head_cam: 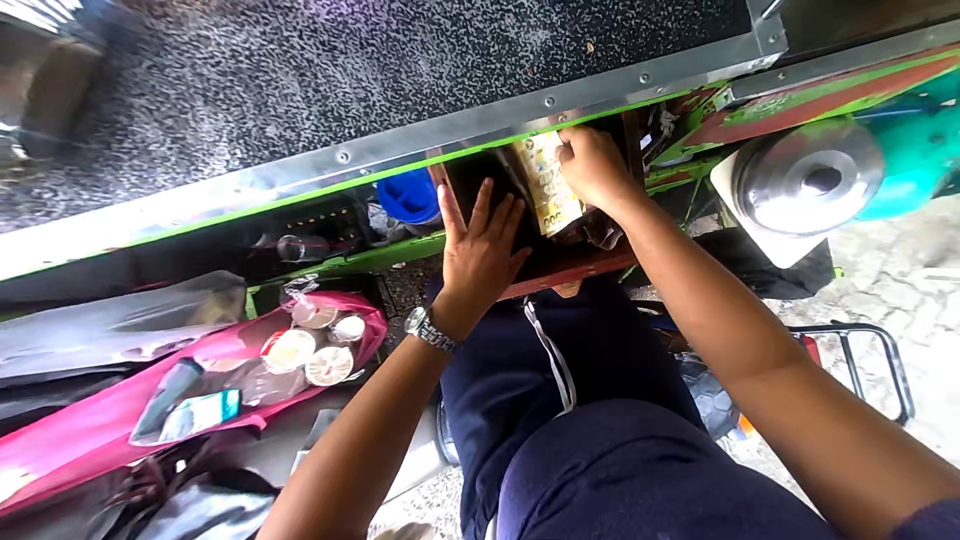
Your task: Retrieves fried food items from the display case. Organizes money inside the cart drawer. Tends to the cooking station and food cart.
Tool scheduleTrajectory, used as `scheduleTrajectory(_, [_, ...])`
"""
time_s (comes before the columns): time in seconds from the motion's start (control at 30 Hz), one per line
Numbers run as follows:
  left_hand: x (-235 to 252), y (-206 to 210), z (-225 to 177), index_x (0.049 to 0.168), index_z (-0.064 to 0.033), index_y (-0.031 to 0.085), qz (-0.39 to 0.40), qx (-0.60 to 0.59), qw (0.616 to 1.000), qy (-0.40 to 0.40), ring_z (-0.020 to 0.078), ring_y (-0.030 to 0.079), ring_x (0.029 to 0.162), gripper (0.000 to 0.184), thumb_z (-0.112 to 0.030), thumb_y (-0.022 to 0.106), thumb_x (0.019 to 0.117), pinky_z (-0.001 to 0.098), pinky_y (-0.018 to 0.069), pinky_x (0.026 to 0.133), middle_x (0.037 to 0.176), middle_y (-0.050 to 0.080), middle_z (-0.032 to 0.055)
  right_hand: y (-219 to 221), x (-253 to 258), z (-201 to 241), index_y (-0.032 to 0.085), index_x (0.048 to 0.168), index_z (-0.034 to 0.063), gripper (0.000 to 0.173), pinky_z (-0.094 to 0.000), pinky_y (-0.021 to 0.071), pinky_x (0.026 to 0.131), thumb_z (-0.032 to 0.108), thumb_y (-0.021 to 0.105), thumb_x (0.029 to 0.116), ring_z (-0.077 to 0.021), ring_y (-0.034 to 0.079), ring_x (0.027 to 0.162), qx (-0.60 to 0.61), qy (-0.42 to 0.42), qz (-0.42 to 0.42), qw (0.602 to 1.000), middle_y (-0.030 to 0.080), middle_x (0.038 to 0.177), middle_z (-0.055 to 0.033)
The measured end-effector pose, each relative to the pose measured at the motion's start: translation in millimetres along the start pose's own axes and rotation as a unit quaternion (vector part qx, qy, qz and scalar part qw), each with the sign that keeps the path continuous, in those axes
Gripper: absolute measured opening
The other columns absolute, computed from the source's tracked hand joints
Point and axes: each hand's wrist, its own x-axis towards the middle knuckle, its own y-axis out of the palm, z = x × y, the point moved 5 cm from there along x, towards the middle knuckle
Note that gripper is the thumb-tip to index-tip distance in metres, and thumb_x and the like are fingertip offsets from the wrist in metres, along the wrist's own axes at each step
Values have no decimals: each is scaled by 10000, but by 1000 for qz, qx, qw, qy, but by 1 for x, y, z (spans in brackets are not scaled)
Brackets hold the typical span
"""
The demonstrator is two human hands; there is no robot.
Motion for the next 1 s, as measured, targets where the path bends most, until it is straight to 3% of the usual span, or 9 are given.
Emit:
scheduleTrajectory(0.07, [7, -3, -1, 1435, -2, 566, -33, -20, 999, -6, 434, 335, 1498, 482, -285, 543, 1046, 747, 64, 1176, 1521, 520, 180, -8, -2, -8, 630, 1283, -43, 309, -522, 504, 982, 121, 480, 1069, -354, 658, 1135, 41, 9, -2, 999, 677, 1196, -239])
scheduleTrajectory(0.17, [15, -27, -3, 1381, 66, 572, -82, -171, 976, -107, 423, 581, 1280, 413, -189, 444, 1083, 583, 392, 1101, 1364, 618, 253, -11, -2, -22, 656, 1203, -23, 243, -438, 548, 866, 130, 542, 1053, -243, 678, 972, 164, 28, 25, 986, 689, 1111, -187])
scheduleTrajectory(0.27, [21, -38, -6, 1387, 46, 539, -30, -394, 885, -247, 299, 715, 985, 488, -335, 412, 1111, 490, 558, 907, 1144, 702, 219, -11, -7, -27, 674, 1089, -14, 150, -309, 563, 753, 96, 597, 1021, -119, 651, 804, 302, 24, 50, 952, 678, 961, -97])
scheduleTrajectory(0.33, [25, -30, -10, 1279, 20, 601, -8, -515, 808, -287, 173, 729, 842, 442, -357, 466, 1092, 373, 610, 803, 1021, 725, 123, -10, -12, -25, 667, 1077, -16, 131, -283, 564, 726, 74, 593, 1016, -102, 647, 771, 336, 21, 66, 939, 670, 927, -83])
scheduleTrajectory(0.47, [26, -15, -15, 1151, 36, 624, -28, -640, 701, -314, 89, 700, 778, 207, -121, 520, 1063, 274, 607, 746, 945, 697, 56, -5, -16, -25, 640, 1206, -14, 219, -312, 563, 785, 66, 611, 1004, -131, 650, 862, 347, -9, 112, 931, 663, 1038, -106])
scheduleTrajectory(0.57, [23, -8, -13, 1149, -2, 631, -47, -687, 644, -332, 89, 695, 790, 190, -114, 503, 1066, 272, 600, 753, 934, 699, 33, -2, -16, -29, 635, 1262, 2, 296, -284, 580, 739, -21, 613, 968, -115, 674, 847, 387, -31, 134, 912, 693, 1035, -88])
scheduleTrajectory(0.73, [13, 6, -23, 1182, -65, 580, 21, -783, 481, -394, 144, 724, 822, 569, -470, 186, 1111, 337, 608, 791, 911, 723, 33, 7, -12, -34, 683, 996, -25, 70, -256, 562, 736, -40, 633, 950, -69, 639, 754, 358, -53, 117, 925, 673, 867, -50])
scheduleTrajectory(0.93, [-4, 10, -36, 1126, -103, 619, 34, -810, 453, -372, 107, 720, 841, 484, -437, 270, 1113, 296, 600, 815, 923, 725, 3, 12, -23, -36, 685, 893, -27, 161, -230, 548, 740, -76, 555, 975, -42, 638, 762, 340, -131, 125, 923, 699, 857, -48])
scheduleTrajectory(1.0, [-2, 14, -34, 1056, -91, 647, 12, -801, 469, -373, 94, 713, 785, 333, -296, 390, 1106, 274, 602, 770, 868, 727, 1, 12, -22, -33, 710, 903, -32, 180, -249, 555, 765, -75, 550, 972, -49, 651, 783, 324, -166, 106, 925, 717, 871, -61])
